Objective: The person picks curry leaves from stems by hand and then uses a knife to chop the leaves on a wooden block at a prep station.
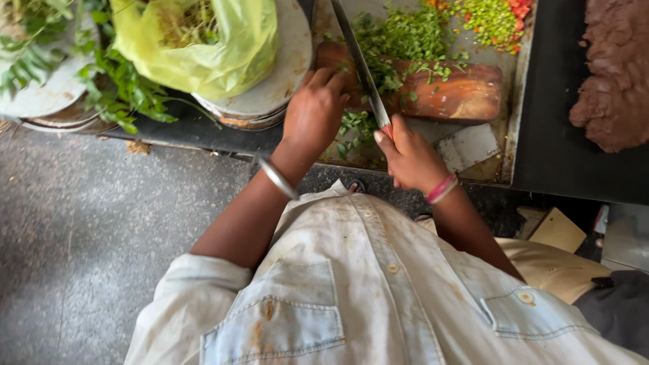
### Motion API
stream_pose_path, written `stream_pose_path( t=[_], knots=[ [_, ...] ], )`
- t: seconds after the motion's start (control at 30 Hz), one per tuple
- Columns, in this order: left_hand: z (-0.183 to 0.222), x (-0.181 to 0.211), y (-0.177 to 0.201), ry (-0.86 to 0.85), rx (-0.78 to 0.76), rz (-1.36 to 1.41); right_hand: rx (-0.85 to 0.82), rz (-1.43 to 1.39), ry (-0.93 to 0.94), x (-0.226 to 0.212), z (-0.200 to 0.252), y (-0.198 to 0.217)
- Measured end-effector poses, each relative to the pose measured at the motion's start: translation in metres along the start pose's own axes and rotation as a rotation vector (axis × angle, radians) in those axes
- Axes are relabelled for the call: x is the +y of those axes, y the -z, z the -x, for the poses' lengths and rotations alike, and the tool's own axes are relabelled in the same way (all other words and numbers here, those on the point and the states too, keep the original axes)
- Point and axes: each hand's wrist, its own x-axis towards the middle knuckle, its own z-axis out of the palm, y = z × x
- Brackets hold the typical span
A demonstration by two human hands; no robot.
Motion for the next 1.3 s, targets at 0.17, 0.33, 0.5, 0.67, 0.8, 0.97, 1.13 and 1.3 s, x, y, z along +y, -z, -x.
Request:
stream_pose_path(
  t=[0.17,0.33,0.5,0.67,0.8,0.97,1.13,1.3],
  knots=[
    [0.005,0.003,0.014,0.077,-0.120,0.008,0.052,-0.055,0.007,0.015,0.023,0.000],
    [0.000,-0.002,0.007,0.028,-0.168,-0.070,0.115,0.107,0.166,0.015,0.017,-0.009],
    [-0.011,-0.001,-0.001,-0.027,-0.104,-0.105,0.105,0.138,0.085,0.001,0.011,-0.009],
    [0.000,-0.002,0.011,-0.013,-0.111,-0.062,0.095,0.123,0.047,-0.006,0.014,-0.007],
    [0.001,-0.003,0.012,-0.005,-0.029,-0.016,0.072,0.102,0.029,-0.007,0.007,-0.004],
    [-0.011,-0.007,0.000,-0.027,-0.137,-0.221,0.067,0.061,0.054,-0.009,-0.001,-0.007],
    [-0.019,-0.010,-0.009,-0.048,-0.086,-0.197,0.020,0.212,0.037,0.003,-0.007,-0.024],
    [-0.015,-0.009,-0.008,-0.054,-0.086,-0.221,0.065,0.325,0.177,0.040,0.009,-0.024]
  ],
)
